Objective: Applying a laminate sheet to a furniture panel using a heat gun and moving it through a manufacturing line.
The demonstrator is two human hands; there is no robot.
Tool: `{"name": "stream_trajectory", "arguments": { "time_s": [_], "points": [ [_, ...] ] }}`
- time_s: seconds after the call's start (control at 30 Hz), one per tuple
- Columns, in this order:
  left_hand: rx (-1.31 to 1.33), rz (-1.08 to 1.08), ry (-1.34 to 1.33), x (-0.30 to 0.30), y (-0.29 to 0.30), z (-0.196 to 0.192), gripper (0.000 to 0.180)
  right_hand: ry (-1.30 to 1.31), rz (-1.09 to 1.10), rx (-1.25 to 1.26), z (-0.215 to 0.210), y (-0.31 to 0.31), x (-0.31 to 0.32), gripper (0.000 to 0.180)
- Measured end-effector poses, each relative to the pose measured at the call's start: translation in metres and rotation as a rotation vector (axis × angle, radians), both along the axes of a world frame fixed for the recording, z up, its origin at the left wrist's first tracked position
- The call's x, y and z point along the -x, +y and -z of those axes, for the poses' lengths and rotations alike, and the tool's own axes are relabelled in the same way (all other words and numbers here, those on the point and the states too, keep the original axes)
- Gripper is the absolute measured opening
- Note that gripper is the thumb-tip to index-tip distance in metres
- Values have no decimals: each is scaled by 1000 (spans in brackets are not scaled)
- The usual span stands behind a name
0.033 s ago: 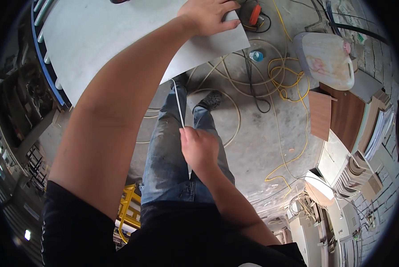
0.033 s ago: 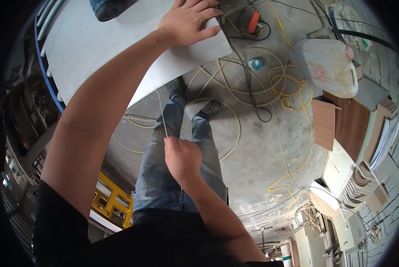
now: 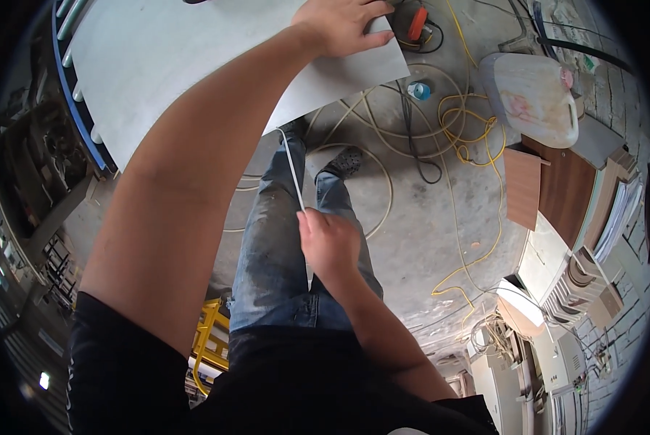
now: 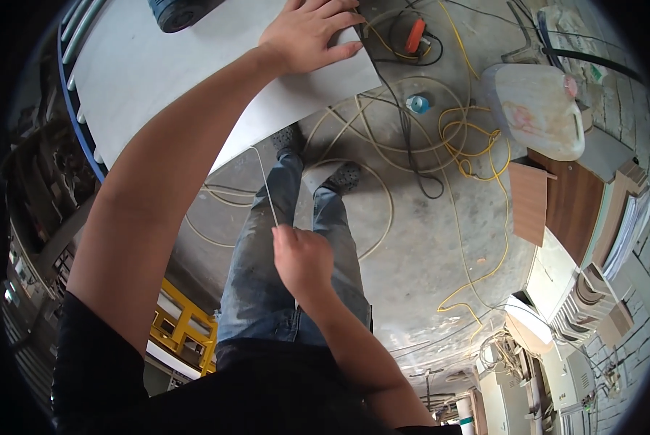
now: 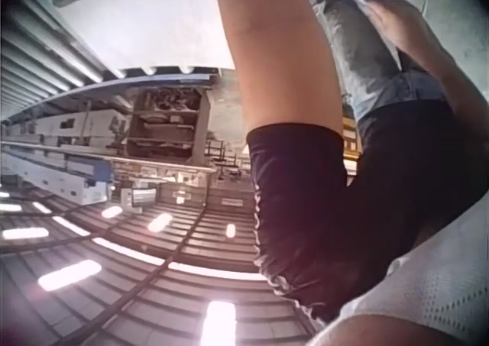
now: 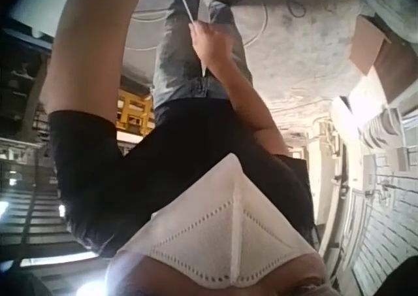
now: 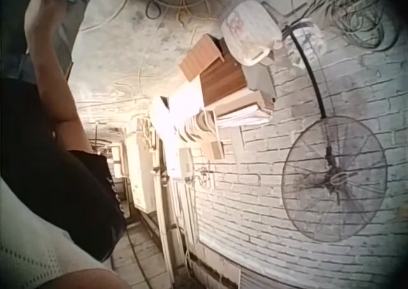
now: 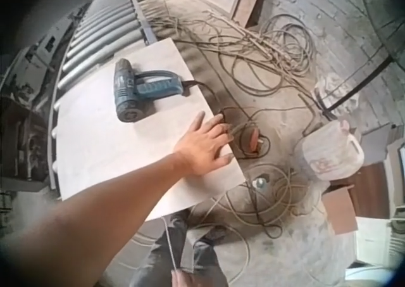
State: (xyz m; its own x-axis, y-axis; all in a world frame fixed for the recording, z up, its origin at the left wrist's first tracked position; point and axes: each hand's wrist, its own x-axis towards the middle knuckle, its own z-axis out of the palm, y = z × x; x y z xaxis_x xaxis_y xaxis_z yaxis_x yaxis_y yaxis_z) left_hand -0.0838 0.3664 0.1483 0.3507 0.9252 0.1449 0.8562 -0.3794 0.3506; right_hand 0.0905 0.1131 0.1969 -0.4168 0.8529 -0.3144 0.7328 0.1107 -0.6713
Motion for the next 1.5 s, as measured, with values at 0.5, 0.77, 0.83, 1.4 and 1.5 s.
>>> {"name": "stream_trajectory", "arguments": {
  "time_s": [0.5, 0.77, 0.83, 1.4, 1.5],
  "points": [
    [100, 19, -7, 35, -71, -4, 59, 130, -79, 150, 43, 112, 23, 39],
    [-20, -128, 218, 84, -127, 14, 59, -21, -16, 215, 45, 46, 65, 23],
    [-17, -151, 248, 84, -127, 15, 58, -100, -2, 238, 33, 14, 74, 21],
    [-50, -132, 254, 112, -135, 15, 59, 31, 124, 411, 23, -85, 96, 48],
    [-65, -12, 180, 137, -143, 18, 59, 96, 331, 13, 42, -48, 127, 44]
  ]
}}
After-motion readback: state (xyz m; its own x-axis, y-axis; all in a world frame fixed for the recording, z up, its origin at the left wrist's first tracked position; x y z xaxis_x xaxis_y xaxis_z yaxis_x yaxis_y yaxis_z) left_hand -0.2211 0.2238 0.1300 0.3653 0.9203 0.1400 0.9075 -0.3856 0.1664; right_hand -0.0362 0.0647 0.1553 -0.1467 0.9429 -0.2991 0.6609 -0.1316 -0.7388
